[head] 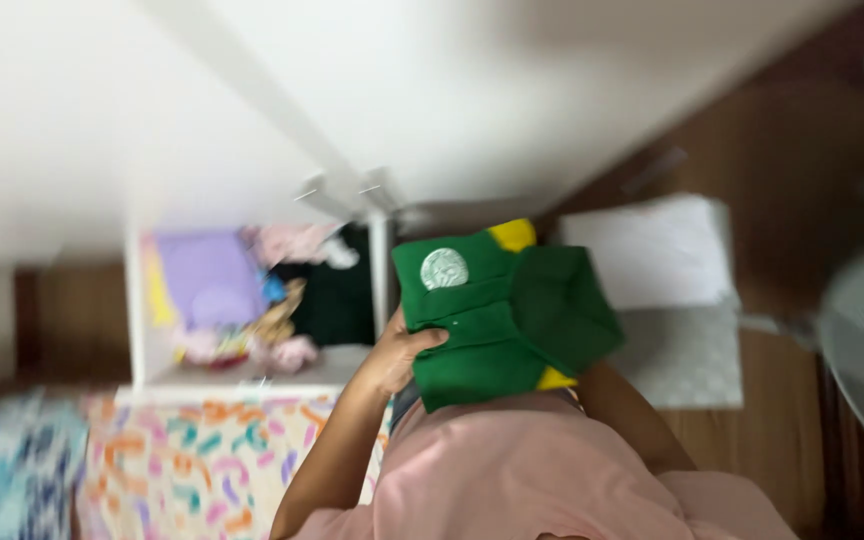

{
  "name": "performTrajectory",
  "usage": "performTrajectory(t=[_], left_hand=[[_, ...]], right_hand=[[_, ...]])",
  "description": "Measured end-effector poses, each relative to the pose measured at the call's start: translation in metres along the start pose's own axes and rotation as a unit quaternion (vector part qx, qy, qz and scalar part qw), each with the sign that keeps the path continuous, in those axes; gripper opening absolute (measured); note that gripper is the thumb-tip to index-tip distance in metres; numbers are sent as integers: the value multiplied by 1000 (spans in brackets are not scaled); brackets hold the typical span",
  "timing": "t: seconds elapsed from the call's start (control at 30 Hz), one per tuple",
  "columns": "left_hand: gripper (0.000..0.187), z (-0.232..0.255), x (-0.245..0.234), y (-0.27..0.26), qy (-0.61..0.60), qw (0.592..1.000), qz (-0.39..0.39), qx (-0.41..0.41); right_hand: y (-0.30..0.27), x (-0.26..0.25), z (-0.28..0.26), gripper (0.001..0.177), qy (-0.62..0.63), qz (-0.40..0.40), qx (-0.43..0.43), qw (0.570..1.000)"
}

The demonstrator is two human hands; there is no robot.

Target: The person removes folded clothes from a white dresser drawer and places them on a bed. They then fold several garments, including a green shirt, a yellow shirt, and a pink shirt with a unicorn print, arranging them into neat stacks on the bed.

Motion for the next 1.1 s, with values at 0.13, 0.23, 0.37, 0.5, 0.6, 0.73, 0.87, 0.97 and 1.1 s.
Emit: performTrajectory(t=[0.13,0.23,0.37,0.5,0.6,0.73,0.87,0.97,1.1], left_hand=[[73,-64,12,58,110,991,-49,-65],[76,-119,27,103,144,982,-91,-79],[76,-170,61,145,123,976,-158,-82],[74,-202,95,175,121,974,-140,-133],[72,-219,106,190,78,975,-83,-191],[71,-252,94,215,165,962,-41,-214],[61,-286,76,231,231,955,-34,-184],[52,-300,70,228,270,956,-40,-110],[52,-306,63,216,238,969,-21,-62]], right_hand=[[-70,-49,-43,52,5,44,-83,996],[-121,-88,-72,55,-110,88,-94,986],[-172,-124,-111,51,-162,192,-152,956],[-204,-131,-157,49,-185,265,-153,934],[-212,-131,-192,50,-221,312,-137,914],[-197,-163,-213,54,-276,399,-130,864],[-156,-212,-225,62,-348,444,-210,799],[-146,-227,-218,61,-348,451,-234,788],[-147,-216,-218,54,-380,440,-245,776]])
Point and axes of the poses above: each hand's wrist, its own y-axis towards the middle knuckle, its own x-axis out of the palm, z = x × y, the point moved 2 cm from there along y, towards the middle knuckle, and after that the axes turned 15 degrees about x, right-handed, at the moved point
